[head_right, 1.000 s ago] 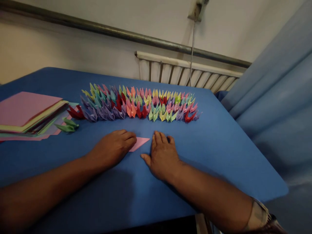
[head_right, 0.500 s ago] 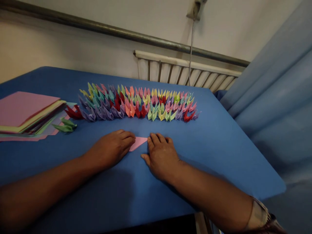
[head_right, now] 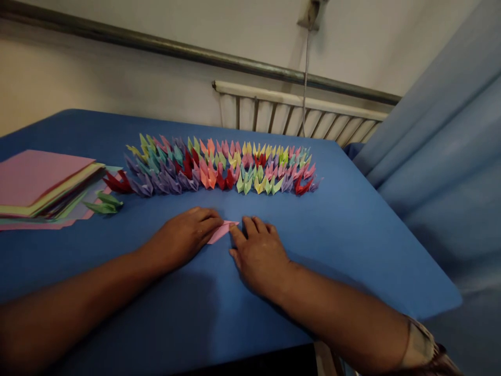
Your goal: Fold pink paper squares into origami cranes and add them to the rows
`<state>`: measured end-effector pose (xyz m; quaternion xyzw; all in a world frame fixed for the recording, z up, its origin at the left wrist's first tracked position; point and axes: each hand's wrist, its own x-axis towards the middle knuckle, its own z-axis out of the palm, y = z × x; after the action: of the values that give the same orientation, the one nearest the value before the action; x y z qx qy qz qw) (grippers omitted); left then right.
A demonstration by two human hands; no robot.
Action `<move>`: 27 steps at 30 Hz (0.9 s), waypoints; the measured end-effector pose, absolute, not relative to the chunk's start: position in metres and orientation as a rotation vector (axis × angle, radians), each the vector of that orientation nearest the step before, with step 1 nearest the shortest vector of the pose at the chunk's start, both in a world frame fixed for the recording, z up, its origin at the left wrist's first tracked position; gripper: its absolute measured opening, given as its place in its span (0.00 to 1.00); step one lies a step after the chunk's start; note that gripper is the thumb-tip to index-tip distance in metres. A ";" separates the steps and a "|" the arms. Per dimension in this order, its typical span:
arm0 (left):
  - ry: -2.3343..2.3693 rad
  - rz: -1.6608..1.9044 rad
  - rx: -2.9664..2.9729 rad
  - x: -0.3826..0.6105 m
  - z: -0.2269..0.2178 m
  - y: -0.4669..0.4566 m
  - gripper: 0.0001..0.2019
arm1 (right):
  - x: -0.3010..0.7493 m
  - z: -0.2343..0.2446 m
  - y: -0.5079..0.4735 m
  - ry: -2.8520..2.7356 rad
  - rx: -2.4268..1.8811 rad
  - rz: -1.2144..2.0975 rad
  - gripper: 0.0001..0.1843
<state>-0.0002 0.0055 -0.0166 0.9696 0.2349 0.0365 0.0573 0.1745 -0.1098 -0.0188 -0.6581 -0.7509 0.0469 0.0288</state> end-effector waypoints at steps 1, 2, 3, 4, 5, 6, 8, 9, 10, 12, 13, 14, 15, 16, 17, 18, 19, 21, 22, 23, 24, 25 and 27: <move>0.711 0.094 2.958 0.000 -0.017 0.006 0.13 | 0.174 -0.019 -0.110 -2.338 -2.023 0.140 0.27; 0.711 0.079 2.976 0.000 -0.017 0.005 0.13 | 0.174 -0.019 -0.111 -2.354 -2.020 0.138 0.27; 0.708 0.064 2.995 0.000 -0.016 0.005 0.13 | 0.173 -0.019 -0.111 -2.362 -2.020 0.137 0.27; 0.705 0.053 3.014 0.000 -0.015 0.005 0.13 | 0.173 -0.019 -0.111 -2.365 -2.022 0.137 0.27; 0.704 0.043 3.032 0.000 -0.015 0.005 0.13 | 0.173 -0.019 -0.111 -2.364 -2.024 0.136 0.27; 0.709 0.031 3.048 0.000 -0.014 0.004 0.13 | 0.174 -0.019 -0.111 -2.362 -2.025 0.134 0.27; 0.718 0.004 3.066 0.001 -0.012 0.004 0.13 | 0.174 -0.020 -0.111 -2.362 -2.019 0.131 0.27; 0.720 -0.007 3.069 0.001 -0.011 0.004 0.13 | 0.174 -0.020 -0.110 -2.362 -2.016 0.129 0.28; 0.721 -0.015 3.070 0.001 -0.011 0.003 0.13 | 0.175 -0.020 -0.110 -2.363 -2.013 0.128 0.28; 0.718 -0.017 3.070 0.001 -0.010 0.003 0.13 | 0.175 -0.020 -0.110 -2.359 -2.013 0.123 0.28; 0.721 -0.014 3.067 0.001 -0.010 0.003 0.13 | 0.174 -0.020 -0.110 -2.354 -2.014 0.122 0.28; 0.727 -0.012 3.061 0.001 -0.010 0.003 0.13 | 0.174 -0.020 -0.110 -2.348 -2.015 0.125 0.28; 0.732 -0.011 3.053 0.001 -0.010 0.003 0.13 | 0.173 -0.020 -0.110 -2.337 -2.018 0.131 0.27; 0.730 -0.011 3.045 0.001 -0.010 0.003 0.13 | 0.172 -0.021 -0.110 -2.319 -2.023 0.137 0.27; 0.729 -0.010 3.038 0.001 -0.010 0.003 0.13 | 0.171 -0.021 -0.110 -2.293 -2.029 0.137 0.27; 0.725 -0.010 3.033 0.000 -0.010 0.003 0.13 | 0.170 -0.021 -0.110 -2.269 -2.031 0.131 0.28; 0.722 -0.005 3.030 0.000 -0.010 0.003 0.13 | 0.169 -0.021 -0.110 -2.254 -2.022 0.120 0.30; 0.715 0.007 3.028 0.000 -0.011 0.002 0.14 | 0.168 -0.022 -0.108 -2.271 -1.979 0.114 0.35; 0.716 0.010 3.026 0.000 -0.011 0.002 0.14 | 0.167 -0.023 -0.108 -2.296 -1.956 0.126 0.36; 0.722 0.007 3.022 0.000 -0.011 0.002 0.14 | 0.168 -0.023 -0.107 -2.320 -1.943 0.144 0.37; 0.729 0.001 3.018 0.000 -0.011 0.002 0.14 | 0.168 -0.023 -0.106 -2.335 -1.946 0.161 0.37; 0.740 -0.006 3.012 0.000 -0.011 0.001 0.14 | 0.169 -0.023 -0.106 -2.339 -1.962 0.171 0.38; 0.755 -0.011 2.999 0.000 -0.009 0.001 0.13 | 0.170 -0.022 -0.106 -2.330 -2.010 0.166 0.40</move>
<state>0.0001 0.0009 -0.0094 0.9695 0.2439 -0.0034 0.0245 0.1701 -0.1058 -0.0224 -0.6521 -0.7556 0.0539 0.0300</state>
